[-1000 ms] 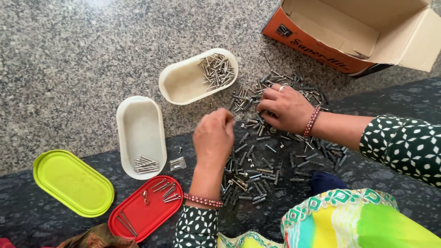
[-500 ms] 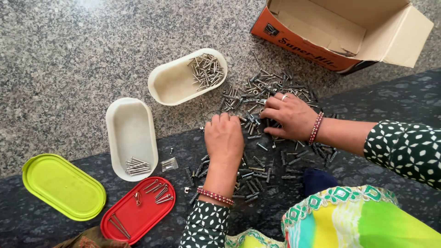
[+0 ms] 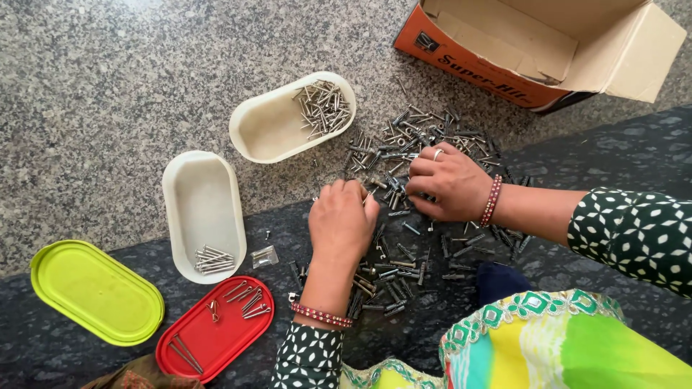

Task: The person picks up screws and washers from a pile on the floor, fits the washers onto the screws, and places the assembled hardware into separate plastic containers.

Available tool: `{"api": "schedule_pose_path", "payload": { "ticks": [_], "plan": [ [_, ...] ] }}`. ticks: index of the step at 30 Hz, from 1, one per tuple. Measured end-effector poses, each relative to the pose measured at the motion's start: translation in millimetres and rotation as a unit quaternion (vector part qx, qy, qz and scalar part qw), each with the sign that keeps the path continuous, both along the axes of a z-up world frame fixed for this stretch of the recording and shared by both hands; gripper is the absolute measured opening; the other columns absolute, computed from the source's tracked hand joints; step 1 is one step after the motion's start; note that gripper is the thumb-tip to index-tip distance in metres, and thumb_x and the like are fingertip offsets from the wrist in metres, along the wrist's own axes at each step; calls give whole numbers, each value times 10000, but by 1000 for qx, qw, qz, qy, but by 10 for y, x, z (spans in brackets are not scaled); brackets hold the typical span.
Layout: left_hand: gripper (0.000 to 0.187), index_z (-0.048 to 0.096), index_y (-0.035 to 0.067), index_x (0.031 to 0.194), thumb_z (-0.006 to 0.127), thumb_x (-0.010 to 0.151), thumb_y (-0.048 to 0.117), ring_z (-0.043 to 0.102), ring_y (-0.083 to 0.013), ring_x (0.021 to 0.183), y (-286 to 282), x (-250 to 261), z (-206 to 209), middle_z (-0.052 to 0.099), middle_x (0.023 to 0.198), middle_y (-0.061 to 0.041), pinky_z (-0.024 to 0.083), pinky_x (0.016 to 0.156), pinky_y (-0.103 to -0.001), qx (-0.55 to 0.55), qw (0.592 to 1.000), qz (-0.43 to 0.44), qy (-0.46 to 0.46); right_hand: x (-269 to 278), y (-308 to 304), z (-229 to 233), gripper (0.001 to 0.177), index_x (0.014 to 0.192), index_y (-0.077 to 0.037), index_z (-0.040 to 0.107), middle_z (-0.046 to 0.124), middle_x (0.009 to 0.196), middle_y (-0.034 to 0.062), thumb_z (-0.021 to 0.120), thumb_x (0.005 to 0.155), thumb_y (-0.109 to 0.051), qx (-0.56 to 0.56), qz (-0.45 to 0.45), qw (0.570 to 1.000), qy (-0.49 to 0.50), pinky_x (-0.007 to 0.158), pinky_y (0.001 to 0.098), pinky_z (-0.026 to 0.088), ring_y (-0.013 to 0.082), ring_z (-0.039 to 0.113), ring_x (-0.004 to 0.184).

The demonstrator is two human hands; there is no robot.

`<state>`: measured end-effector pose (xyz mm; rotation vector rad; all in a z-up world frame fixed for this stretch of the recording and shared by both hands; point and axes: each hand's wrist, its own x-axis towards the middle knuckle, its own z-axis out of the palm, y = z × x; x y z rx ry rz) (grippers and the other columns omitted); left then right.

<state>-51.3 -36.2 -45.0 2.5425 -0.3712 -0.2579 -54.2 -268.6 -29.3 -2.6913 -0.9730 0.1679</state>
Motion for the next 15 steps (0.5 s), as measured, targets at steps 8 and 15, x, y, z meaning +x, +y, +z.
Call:
{"api": "schedule_pose_path", "payload": {
  "ticks": [8,15],
  "plan": [
    [201,691,100,864,706,866,300,643,-308,943,-46,-40,20,684,934,-87,527,802,-457,-39,999,21,21,37,167,-20,198,1003,-168,700,609,947,11,719,810,-208,6,49,997,-53,914,407,440,225,587,986],
    [190,714,112,860,687,887,298,655,-298,965,9,-27,106,698,945,-75,528,822,-458,-89,992,66,53,92,221,46,151,943,-160,709,601,935,12,718,834,-265,-68,28,995,-70,921,398,446,216,584,978]
  ]
}}
